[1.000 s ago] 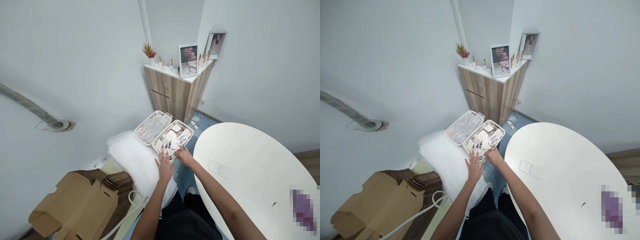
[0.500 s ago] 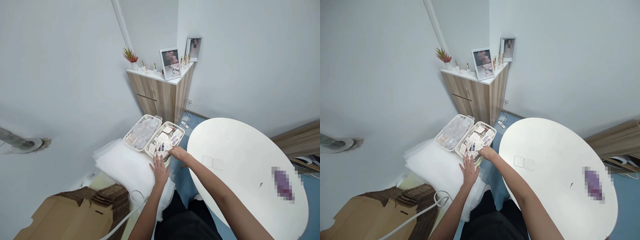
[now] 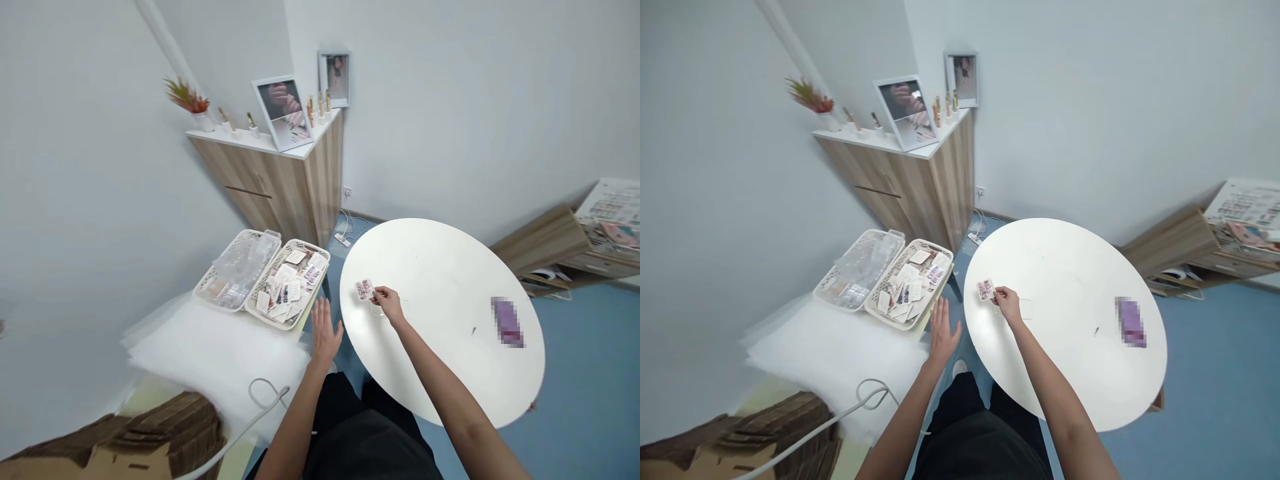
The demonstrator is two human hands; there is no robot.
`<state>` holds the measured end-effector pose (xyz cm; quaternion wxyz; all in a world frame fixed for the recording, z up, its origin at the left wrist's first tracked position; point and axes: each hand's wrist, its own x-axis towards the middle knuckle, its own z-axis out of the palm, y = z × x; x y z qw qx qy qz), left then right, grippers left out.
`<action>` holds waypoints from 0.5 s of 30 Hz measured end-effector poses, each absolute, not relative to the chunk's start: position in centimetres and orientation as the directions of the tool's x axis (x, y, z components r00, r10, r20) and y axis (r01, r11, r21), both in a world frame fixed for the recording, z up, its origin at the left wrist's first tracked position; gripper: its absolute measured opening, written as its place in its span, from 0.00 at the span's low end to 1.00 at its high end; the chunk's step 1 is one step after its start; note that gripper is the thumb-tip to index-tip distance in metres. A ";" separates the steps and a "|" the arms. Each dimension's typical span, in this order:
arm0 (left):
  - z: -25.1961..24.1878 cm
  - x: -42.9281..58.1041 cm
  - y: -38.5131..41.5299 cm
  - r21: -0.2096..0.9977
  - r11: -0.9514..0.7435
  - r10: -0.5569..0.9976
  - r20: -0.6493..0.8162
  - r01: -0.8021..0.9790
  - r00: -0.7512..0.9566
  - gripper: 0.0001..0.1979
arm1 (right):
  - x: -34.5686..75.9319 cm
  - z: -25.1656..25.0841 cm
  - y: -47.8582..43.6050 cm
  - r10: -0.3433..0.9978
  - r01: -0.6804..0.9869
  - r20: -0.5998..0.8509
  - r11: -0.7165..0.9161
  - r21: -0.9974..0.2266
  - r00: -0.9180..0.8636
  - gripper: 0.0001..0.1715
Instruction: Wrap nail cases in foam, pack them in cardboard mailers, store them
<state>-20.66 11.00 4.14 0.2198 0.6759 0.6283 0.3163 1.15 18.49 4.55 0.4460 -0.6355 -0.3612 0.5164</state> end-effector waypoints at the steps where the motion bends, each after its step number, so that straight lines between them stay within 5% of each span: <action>1: 3.7 -19.2 11.4 0.727 -0.133 0.990 0.123 0.673 0.063 0.35 | 2.5 4.0 17.8 0.892 -0.016 -0.369 -0.378 -0.926 0.262 0.17; 9: -1.4 -11.9 13.4 0.789 -0.115 0.933 -0.123 0.603 0.338 0.37 | 6.4 -0.1 14.6 0.749 0.017 -0.493 -0.557 -0.831 0.444 0.04; 15: -2.3 -9.9 13.4 0.672 -0.231 0.858 -0.200 0.704 0.472 0.37 | 5.9 -0.4 14.7 0.832 0.497 -0.416 -0.554 -0.667 0.368 0.07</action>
